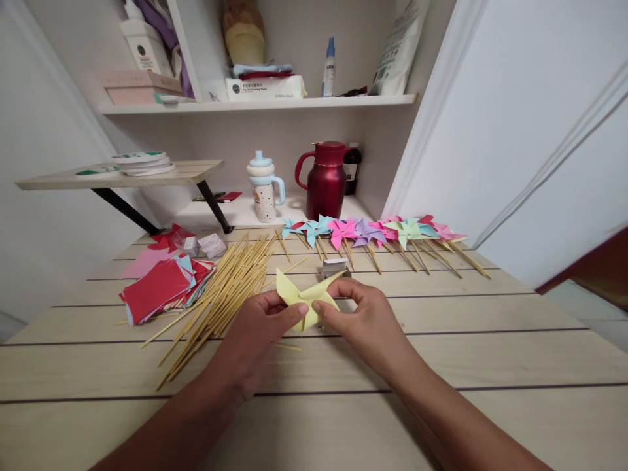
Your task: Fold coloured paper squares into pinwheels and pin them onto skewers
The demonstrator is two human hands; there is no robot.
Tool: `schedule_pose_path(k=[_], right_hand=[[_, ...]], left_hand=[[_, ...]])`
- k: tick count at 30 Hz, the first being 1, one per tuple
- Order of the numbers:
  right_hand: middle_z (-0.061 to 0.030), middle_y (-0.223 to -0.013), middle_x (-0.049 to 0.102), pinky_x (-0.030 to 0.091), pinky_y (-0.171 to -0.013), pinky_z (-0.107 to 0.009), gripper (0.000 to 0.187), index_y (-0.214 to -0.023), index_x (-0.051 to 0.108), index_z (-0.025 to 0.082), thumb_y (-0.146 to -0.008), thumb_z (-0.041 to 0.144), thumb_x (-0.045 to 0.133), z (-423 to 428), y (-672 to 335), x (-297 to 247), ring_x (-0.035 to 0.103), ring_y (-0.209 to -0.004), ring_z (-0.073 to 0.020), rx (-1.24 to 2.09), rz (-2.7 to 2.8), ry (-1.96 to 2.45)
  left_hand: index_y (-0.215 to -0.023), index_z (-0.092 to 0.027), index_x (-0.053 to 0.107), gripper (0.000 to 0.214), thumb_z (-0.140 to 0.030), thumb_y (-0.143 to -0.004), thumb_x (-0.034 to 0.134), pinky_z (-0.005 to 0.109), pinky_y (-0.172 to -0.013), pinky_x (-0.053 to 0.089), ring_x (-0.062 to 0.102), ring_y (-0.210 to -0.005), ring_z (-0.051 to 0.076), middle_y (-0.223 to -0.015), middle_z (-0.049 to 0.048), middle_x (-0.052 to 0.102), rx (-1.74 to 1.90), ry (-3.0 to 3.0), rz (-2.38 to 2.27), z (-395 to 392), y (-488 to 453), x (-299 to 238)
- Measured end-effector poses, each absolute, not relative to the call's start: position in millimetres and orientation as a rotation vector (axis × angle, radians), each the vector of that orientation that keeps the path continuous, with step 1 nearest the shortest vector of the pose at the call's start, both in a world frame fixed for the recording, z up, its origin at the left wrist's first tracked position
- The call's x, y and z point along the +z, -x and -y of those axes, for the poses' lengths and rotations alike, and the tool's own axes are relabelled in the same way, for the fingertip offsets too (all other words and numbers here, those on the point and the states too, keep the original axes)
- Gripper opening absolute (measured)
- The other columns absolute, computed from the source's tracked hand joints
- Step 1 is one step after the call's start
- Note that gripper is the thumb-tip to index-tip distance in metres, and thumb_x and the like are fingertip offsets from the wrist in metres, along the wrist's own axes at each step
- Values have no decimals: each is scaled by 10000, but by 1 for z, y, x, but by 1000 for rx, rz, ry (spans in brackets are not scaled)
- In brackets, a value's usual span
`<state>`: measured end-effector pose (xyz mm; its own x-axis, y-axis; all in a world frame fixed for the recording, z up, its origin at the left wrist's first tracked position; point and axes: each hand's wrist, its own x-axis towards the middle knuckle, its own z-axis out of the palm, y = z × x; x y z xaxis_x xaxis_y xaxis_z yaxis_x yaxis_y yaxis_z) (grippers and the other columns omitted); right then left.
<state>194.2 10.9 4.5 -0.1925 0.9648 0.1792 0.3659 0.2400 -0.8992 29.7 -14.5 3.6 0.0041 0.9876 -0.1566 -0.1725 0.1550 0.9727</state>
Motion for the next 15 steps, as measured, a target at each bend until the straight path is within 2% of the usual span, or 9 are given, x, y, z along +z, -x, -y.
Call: schedule_pose_path(k=[8,15], right_hand=[[2,-713,640,416,-695,-291,208,-651,576,201,-763,357,656,-11,-191,6,569,-713,-185,937,1718,1238],[2,-718,632,408,-700,-290,223,-659,570,192,-768,363,663,-11,-193,4,555,-716,-177,949,1718,1240]], left_hand=[[-973,-185,756,272,-239,-707,747,298,-785,486,687,-855,202,-866,52,761,1220,-947,-1142,15,-31,5],[-851,-152,725,207,-274,-685,738,318,-757,491,676,-832,230,-800,69,726,1228,-987,-1234,12,-32,1]])
